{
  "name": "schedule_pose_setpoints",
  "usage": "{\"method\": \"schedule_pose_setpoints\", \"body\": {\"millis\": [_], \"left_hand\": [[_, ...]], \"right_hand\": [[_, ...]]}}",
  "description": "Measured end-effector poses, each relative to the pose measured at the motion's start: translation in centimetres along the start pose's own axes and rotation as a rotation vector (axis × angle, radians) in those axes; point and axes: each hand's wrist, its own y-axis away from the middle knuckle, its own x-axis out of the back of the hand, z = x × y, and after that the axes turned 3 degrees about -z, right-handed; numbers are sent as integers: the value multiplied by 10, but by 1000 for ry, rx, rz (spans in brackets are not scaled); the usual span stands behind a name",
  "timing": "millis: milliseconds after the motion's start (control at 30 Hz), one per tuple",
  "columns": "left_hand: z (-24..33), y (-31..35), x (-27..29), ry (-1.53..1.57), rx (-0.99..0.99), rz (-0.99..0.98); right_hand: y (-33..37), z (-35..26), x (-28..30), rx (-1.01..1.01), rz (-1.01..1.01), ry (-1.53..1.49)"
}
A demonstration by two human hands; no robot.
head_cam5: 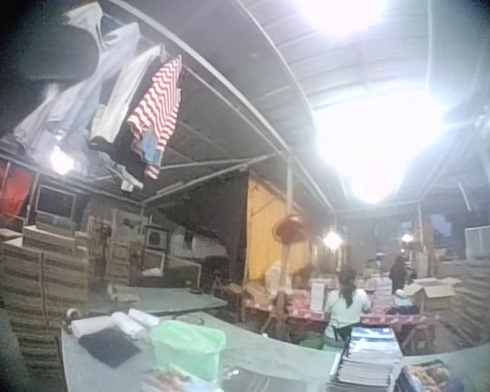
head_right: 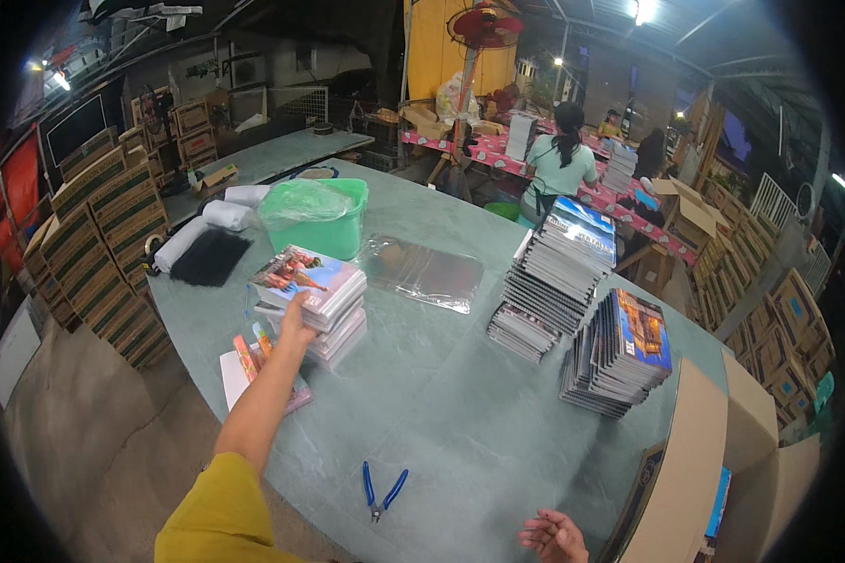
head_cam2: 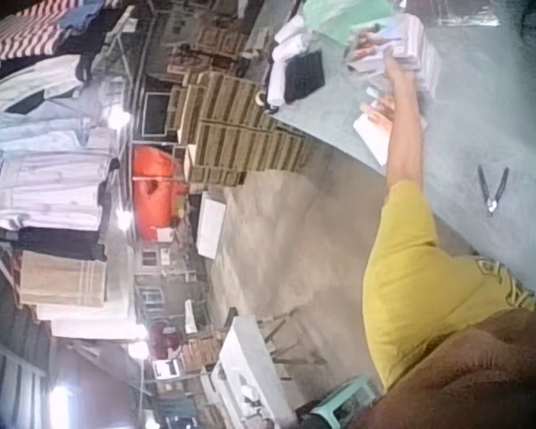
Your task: The person sorts spiral-bound notebooks by taking stacks of them out of a cardboard box and placing them into separate piles on a table.
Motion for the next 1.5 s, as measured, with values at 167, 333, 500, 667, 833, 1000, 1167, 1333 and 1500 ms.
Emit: {"method": "schedule_pose_setpoints", "body": {"millis": [167, 333, 500, 667, 833, 1000, 1167, 1333, 1500], "left_hand": [[-2, 5, 2, -47, 98, -114], [-14, 40, 13, -361, -115, -106], [-8, 115, -50, -570, -457, -307], [-113, 351, -214, -612, -470, -596], [-211, 543, -273, -1020, -476, -1282], [-346, 681, -292, -1639, 302, -1720], [-475, 683, -219, -2207, 918, -1018], [-534, 662, -176, -2194, 850, -580], [-574, 658, -100, -2466, 499, -529]], "right_hand": [[76, -35, -75, -50, 55, 500], [182, -140, -93, -48, -458, 1046], [270, -183, -21, 51, 463, 1477], [328, -182, 103, 73, 982, 1906], [387, -214, 183, 177, 822, 1893], [423, -227, 214, -98, 510, 1976], [437, -205, 235, 368, 614, 2029], [436, -213, 239, 560, 576, 1848], [442, -229, 251, 620, 405, 1781]]}}
